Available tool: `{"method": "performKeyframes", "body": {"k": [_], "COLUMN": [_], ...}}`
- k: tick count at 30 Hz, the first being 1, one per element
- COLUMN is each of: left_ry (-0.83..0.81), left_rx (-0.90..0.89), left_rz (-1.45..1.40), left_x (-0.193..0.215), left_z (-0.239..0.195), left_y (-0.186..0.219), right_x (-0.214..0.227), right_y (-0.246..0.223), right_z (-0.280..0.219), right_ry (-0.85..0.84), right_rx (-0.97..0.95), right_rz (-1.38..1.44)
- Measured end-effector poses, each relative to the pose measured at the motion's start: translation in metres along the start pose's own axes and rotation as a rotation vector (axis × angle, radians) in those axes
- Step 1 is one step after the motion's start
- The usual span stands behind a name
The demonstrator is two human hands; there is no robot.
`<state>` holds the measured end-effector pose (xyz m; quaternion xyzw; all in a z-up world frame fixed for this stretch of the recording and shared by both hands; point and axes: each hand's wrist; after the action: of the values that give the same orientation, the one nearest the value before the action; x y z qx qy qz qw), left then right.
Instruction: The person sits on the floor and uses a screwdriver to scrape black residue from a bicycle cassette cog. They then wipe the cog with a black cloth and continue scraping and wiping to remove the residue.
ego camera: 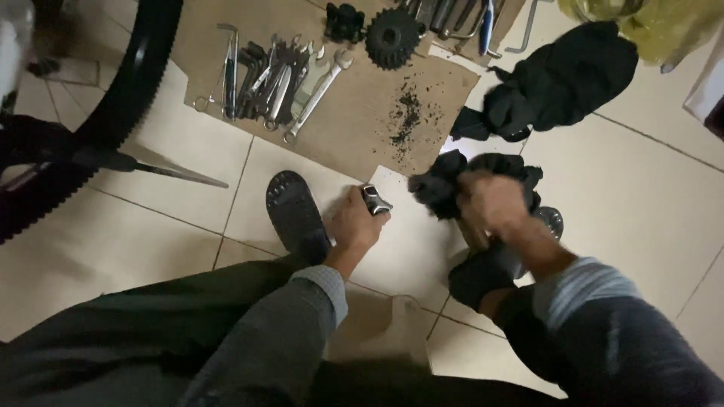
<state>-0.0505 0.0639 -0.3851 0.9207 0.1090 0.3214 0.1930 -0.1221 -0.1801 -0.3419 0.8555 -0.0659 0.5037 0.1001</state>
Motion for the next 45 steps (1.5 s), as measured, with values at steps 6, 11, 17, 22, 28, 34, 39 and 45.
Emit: {"method": "performKeyframes", "body": {"k": [6,11,17,22,28,34,39,45], "left_ry": [0.031,0.011,-0.408,-0.527,-0.546,-0.358,-0.389,-0.398], "left_rx": [-0.018,-0.085,-0.037,-0.120,-0.173,-0.144,-0.167,-0.234], "left_rz": [-0.206,-0.540,-1.175,-1.365,-1.440,-1.445,-1.411,-1.324], "left_x": [-0.017,-0.037,0.025,0.059,0.052,0.047,0.094,0.151], "left_z": [0.022,0.029,-0.008,-0.028,-0.019,-0.005,-0.051,-0.100], "left_y": [-0.021,-0.044,-0.001,0.025,0.045,0.062,0.113,0.148], "right_x": [-0.059,-0.076,-0.019,-0.118,-0.062,0.073,0.093,0.239], "right_y": [0.122,0.099,0.002,0.006,0.004,0.002,0.058,0.051], "right_z": [0.029,0.011,-0.009,0.011,0.010,-0.024,-0.032,-0.123], "right_ry": [-0.053,0.264,-0.343,-0.440,-0.406,-0.773,-0.716,-0.411], "right_rx": [-0.520,-0.381,-0.237,-0.240,-0.314,-0.460,-0.324,-0.209], "right_rz": [-0.034,-0.075,0.013,-0.012,0.124,0.210,0.219,0.823]}}
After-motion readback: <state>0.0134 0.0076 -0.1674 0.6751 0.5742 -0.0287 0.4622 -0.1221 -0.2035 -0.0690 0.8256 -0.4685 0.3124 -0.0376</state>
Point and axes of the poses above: each hand's wrist, its own z-axis towards the middle knuckle, its own x-axis out of the back of the hand, y = z × x, and after that the axes turned 8 degrees about -x, right-handed
